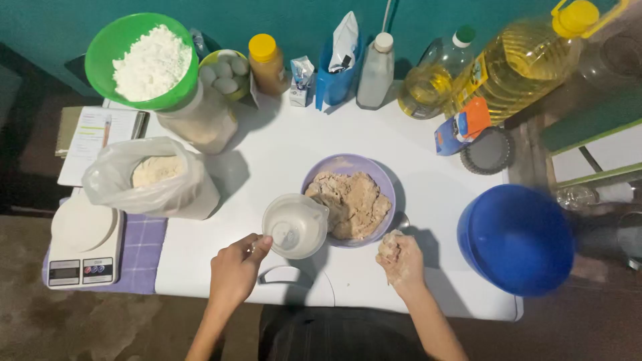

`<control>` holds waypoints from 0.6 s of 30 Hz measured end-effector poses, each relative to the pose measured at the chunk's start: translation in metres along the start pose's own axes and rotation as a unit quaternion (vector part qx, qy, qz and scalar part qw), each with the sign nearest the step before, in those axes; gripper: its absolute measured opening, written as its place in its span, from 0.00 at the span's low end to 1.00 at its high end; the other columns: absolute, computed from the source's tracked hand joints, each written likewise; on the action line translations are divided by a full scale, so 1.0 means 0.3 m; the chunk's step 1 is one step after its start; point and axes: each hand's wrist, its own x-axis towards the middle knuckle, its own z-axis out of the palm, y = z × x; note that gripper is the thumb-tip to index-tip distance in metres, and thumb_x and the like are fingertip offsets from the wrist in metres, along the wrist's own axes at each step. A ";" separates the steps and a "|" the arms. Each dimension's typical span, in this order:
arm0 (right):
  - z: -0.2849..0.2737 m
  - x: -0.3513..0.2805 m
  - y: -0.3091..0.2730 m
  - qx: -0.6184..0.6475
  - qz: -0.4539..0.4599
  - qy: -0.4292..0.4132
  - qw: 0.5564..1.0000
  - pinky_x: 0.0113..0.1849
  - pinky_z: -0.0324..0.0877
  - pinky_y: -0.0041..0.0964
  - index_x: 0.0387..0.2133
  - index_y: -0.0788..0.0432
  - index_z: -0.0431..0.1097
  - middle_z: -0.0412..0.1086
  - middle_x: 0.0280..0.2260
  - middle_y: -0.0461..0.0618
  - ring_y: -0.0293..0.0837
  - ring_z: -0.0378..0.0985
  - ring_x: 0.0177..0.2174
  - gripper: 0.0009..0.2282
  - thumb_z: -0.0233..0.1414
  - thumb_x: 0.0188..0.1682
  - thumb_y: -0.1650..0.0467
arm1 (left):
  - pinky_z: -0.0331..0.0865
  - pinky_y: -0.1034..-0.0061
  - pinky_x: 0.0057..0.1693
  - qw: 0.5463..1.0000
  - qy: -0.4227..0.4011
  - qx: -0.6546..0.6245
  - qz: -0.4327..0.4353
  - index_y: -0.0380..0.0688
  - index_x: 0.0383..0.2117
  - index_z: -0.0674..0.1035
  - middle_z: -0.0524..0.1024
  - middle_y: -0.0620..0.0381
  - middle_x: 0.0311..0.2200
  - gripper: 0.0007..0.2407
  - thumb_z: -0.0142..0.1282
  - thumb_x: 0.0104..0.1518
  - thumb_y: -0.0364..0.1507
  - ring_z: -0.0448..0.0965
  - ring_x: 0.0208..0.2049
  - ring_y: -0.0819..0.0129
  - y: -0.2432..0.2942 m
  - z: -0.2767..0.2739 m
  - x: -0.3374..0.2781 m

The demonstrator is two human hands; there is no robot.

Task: The recorder is kneading dough in a purple bowl on a table with various ingredients.

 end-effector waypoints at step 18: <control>0.031 0.095 -0.125 0.059 0.015 0.015 0.998 0.22 0.55 0.33 0.18 0.51 0.55 0.53 0.17 0.41 0.36 0.55 0.17 0.08 0.44 0.46 0.70 | 0.75 0.55 0.44 0.980 -0.043 0.193 0.018 0.53 0.40 0.85 0.81 0.46 0.19 0.22 0.44 0.58 0.53 0.84 0.31 0.47 0.185 -0.005 0.061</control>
